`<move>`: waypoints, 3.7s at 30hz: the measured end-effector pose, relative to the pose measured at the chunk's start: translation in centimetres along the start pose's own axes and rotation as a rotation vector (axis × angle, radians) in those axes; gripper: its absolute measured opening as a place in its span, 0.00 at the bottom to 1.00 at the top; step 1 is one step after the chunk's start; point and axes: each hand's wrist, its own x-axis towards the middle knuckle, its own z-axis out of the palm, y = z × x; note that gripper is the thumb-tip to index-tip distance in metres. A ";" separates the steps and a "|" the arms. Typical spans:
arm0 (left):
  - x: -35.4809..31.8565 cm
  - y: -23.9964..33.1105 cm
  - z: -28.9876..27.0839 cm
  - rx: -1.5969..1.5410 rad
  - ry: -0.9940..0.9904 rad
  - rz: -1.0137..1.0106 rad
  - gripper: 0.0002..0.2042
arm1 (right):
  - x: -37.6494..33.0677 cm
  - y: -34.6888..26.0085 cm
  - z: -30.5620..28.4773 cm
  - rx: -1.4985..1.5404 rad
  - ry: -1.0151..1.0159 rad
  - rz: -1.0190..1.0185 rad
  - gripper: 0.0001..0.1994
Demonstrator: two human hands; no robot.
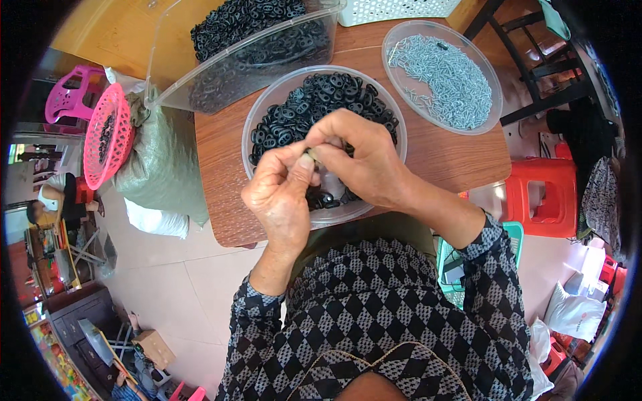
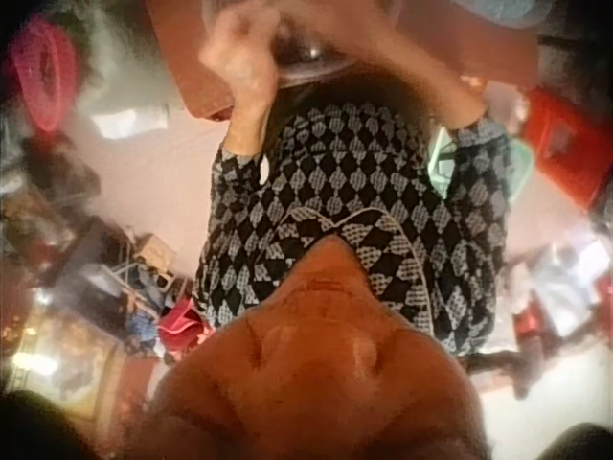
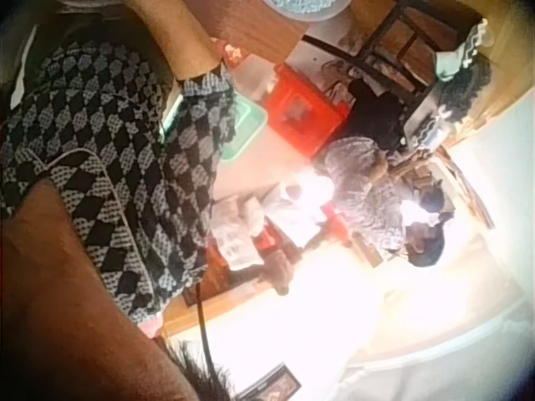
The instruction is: The person repeatedly picks small black plastic fasteners from a clear bowl and inserts silver metal pins from a second bowl into them. The person handles the items one at a time, inserting the pin into the fastener and then placing the assembled unit back into the bowl. The task continues throughout the clip with no change in method.
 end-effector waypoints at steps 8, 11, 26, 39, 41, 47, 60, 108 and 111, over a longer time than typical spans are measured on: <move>1.5 -0.5 -1.3 -0.031 0.036 0.013 0.05 | 2.0 0.6 0.8 -0.111 -0.126 -0.026 0.06; 1.6 -0.4 -1.7 -0.043 0.070 -0.035 0.06 | 1.6 1.3 0.3 -0.047 -0.137 -0.017 0.07; 0.9 -0.4 -3.0 -0.039 0.091 -0.031 0.08 | -0.2 3.1 1.6 -0.772 -0.421 -0.357 0.06; 0.1 0.0 -2.2 -0.122 0.017 -0.146 0.08 | 0.6 0.9 -2.0 0.180 -0.366 0.469 0.07; 0.0 0.0 -1.8 -0.143 -0.012 -0.140 0.08 | 0.6 0.5 -2.4 0.333 -0.357 0.584 0.09; -0.2 0.2 -1.1 -0.155 -0.023 -0.147 0.08 | 0.3 1.7 -2.3 0.546 -0.324 0.635 0.09; -0.4 0.0 -0.7 -0.123 0.025 -0.150 0.08 | 0.1 1.6 -2.0 0.836 -0.162 0.801 0.06; -1.1 -0.7 0.3 -0.009 0.113 -0.057 0.07 | -2.2 0.6 0.5 0.253 0.069 0.345 0.05; -1.1 -0.6 0.5 -0.056 0.106 -0.066 0.07 | -2.3 0.6 0.6 0.230 0.079 0.321 0.04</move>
